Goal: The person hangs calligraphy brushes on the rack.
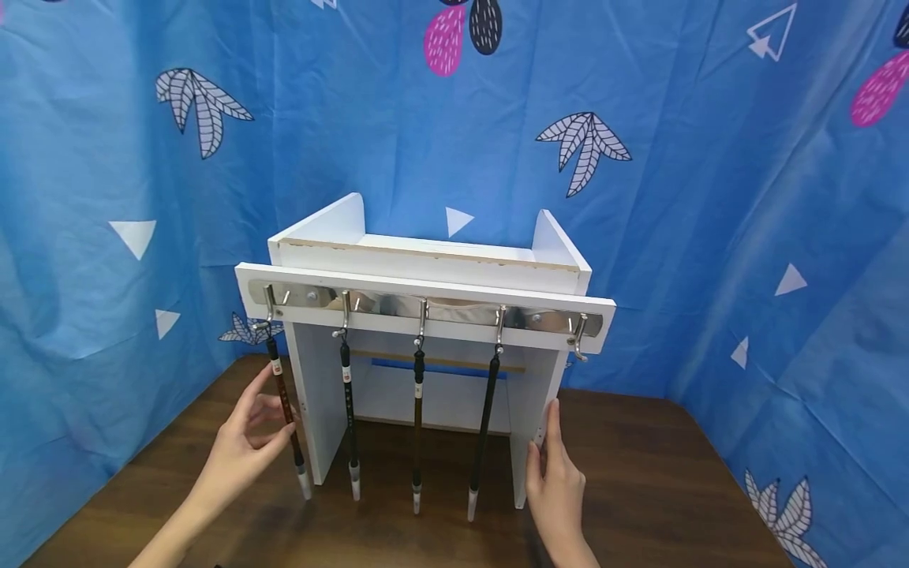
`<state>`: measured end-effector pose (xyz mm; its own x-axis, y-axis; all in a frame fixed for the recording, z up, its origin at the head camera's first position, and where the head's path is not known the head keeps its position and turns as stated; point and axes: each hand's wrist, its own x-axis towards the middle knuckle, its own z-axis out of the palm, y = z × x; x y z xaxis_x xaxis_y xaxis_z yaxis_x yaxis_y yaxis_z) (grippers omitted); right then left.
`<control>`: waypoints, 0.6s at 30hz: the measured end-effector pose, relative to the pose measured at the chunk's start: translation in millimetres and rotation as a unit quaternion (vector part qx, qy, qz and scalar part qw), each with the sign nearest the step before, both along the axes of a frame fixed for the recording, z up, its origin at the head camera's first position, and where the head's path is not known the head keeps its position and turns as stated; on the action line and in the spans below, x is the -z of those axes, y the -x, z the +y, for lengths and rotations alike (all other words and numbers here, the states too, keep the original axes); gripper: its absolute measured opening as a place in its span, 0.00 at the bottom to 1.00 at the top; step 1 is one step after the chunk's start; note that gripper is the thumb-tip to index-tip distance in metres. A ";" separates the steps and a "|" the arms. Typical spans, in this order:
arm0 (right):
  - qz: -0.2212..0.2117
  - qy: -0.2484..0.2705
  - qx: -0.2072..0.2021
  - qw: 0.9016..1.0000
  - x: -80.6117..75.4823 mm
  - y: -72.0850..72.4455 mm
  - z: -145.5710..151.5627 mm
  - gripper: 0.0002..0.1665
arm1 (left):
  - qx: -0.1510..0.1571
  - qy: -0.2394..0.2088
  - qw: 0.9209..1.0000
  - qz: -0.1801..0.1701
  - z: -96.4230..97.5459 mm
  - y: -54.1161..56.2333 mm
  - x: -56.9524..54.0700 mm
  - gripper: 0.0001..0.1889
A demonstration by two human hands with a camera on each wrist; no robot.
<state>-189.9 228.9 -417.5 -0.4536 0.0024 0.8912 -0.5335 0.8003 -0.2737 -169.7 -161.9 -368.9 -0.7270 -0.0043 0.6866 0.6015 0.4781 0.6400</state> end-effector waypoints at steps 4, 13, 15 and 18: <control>0.000 0.001 0.000 1.000 0.2 0.3 0.2 0.56 | 0.001 -0.002 1.000 0.010 0.0 1.4 2.4 0.47; -0.004 0.005 -0.005 1.000 0.1 -2.6 2.0 0.57 | 0.021 -0.007 1.000 0.014 -1.2 0.3 3.5 0.46; -0.008 0.006 -0.009 1.000 -0.8 -3.2 1.3 0.57 | 0.021 -0.008 1.000 0.015 -1.6 0.0 4.9 0.46; -0.011 0.008 -0.015 1.000 -2.4 -3.5 0.3 0.57 | 0.013 -0.007 1.000 0.014 -0.8 -1.3 4.3 0.46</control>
